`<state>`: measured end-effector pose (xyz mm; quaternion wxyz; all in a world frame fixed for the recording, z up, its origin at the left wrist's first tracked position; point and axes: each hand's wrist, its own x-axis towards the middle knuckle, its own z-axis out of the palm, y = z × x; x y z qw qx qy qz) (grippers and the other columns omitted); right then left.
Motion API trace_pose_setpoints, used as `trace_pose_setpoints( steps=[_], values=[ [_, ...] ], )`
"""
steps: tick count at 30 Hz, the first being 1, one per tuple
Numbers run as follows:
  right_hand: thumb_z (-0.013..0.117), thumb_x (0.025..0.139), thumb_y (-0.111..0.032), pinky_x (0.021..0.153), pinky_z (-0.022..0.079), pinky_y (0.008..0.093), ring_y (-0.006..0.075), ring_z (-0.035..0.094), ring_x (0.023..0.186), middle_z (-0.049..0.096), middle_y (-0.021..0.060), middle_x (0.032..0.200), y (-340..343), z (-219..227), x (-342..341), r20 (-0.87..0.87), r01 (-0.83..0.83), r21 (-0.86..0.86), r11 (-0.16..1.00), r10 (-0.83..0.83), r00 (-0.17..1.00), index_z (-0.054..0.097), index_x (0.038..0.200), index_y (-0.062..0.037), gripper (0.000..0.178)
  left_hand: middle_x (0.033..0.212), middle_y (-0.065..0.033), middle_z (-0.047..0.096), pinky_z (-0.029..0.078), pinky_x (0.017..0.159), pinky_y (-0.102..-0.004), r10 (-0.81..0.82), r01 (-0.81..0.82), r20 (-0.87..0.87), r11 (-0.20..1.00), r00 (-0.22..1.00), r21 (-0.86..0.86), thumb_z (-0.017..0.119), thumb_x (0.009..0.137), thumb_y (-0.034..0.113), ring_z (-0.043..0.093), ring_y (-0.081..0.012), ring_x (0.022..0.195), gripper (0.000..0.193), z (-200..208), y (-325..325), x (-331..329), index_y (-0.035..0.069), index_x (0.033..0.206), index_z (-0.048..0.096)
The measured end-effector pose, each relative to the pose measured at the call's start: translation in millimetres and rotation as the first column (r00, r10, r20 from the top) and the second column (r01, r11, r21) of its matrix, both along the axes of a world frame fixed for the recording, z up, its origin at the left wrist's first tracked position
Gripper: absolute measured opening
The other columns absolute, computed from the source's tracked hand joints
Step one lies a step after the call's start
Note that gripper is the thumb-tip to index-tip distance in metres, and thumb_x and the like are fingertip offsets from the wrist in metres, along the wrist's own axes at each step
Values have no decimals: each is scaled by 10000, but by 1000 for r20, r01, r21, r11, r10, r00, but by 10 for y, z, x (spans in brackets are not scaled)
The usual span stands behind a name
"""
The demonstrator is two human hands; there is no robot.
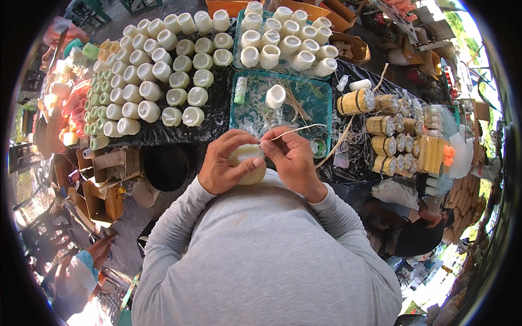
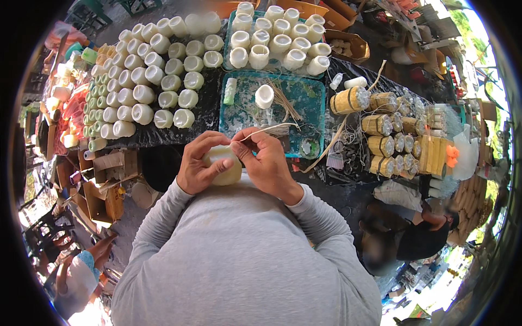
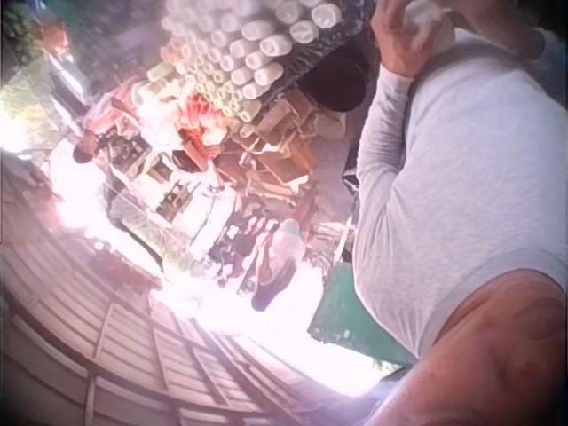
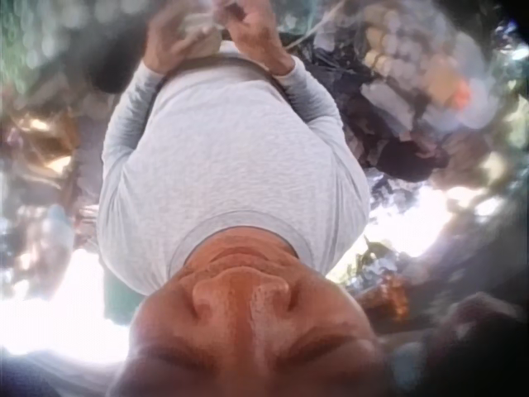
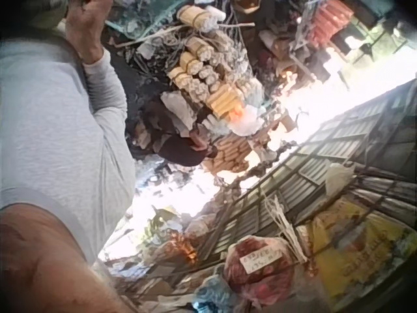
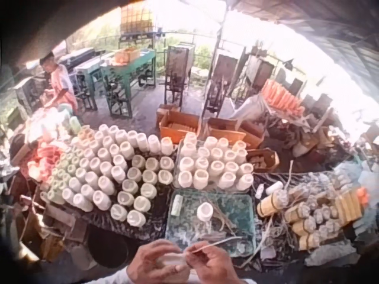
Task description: The person inserts wicks into small cylindrical candle molds, then ties the wicks with string. They handle white and green molds and pink candle bundles, placing finished items back on the table.
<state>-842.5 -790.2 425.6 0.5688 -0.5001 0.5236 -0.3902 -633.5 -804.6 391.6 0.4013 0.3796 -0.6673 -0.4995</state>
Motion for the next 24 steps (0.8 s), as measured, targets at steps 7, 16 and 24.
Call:
trace_pose_setpoints(
  steps=[7, 16, 24],
  values=[
    [717, 1054, -126, 755, 527, 230, 54, 624, 838, 703, 12, 980, -13, -40, -25, -13, -10, -71, 997, 9, 1000, 689, 1127, -2, 146, 1174, -172, 704, 584, 851, -402, 67, -51, 129, 991, 989, -127, 764, 984, 96, 734, -348, 996, 152, 135, -45, -126, 31, 1120, 752],
    [749, 1011, -124, 788, 545, 340, 197, 686, 874, 732, 107, 972, -1, -34, -113, -115, -69, -225, 972, 44, 992, 721, 1066, 2, 140, 1182, -170, 714, 587, 827, -406, 8, 16, 159, 989, 987, -148, 770, 957, 37, 735, -355, 993, 148, 145, -80, -135, 25, 1101, 735],
    [738, 1031, -133, 758, 509, 296, 142, 633, 864, 686, 64, 953, 39, -132, -143, -97, -63, -300, 952, 35, 995, 711, 1055, -2, 135, 1105, -134, 734, 566, 821, -420, 34, 29, 192, 948, 981, -317, 782, 903, -1, 689, -340, 990, 175, 146, -101, -202, 23, 1069, 732]
  ],
)
